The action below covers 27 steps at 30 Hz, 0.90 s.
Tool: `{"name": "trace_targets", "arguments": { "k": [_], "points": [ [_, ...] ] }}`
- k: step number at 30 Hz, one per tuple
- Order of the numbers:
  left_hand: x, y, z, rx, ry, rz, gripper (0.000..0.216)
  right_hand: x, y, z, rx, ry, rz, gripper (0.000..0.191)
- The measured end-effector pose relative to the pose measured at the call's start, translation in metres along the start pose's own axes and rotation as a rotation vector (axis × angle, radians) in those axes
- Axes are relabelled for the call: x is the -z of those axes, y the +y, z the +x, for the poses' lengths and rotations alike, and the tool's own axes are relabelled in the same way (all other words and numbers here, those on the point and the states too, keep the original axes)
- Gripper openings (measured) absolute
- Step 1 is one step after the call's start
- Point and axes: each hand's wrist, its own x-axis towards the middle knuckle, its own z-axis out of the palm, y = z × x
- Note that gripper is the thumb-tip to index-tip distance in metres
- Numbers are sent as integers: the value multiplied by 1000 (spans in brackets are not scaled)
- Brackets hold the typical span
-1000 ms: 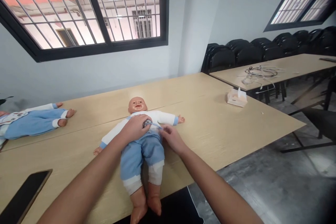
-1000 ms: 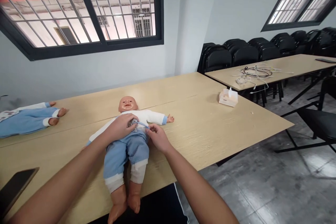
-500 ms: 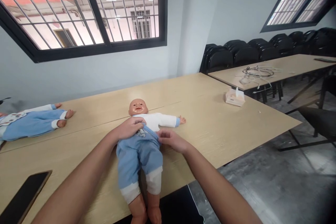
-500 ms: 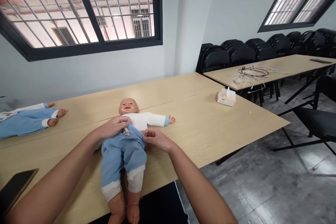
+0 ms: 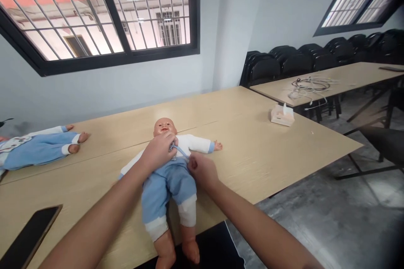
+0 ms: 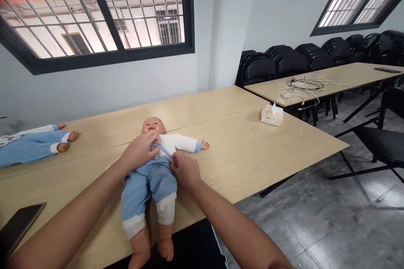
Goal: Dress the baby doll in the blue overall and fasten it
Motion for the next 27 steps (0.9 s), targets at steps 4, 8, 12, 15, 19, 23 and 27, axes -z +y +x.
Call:
{"name": "trace_targets", "arguments": {
  "k": [4,8,12,15,19,23,27],
  "points": [
    [-10,2,-2,-189,162,179,13,9,0,2,194,-170,-148,13],
    [-12,0,-9,-205,230,207,12,32,29,18,31,7,-260,27],
    [-11,-2,-15,-83,238,144,11,49,76,26,-262,77,-421,54],
    [-13,-1,-17,11,215,72,11,51,101,29,-319,-28,-283,44],
    [-15,0,-18,77,196,-5,10,45,102,44,-214,107,199,49],
    [-14,3,-18,96,196,-87,8,34,57,60,50,143,345,52],
    [-8,8,-15,153,275,-237,13,22,-3,62,392,-183,205,31]
  ]
}}
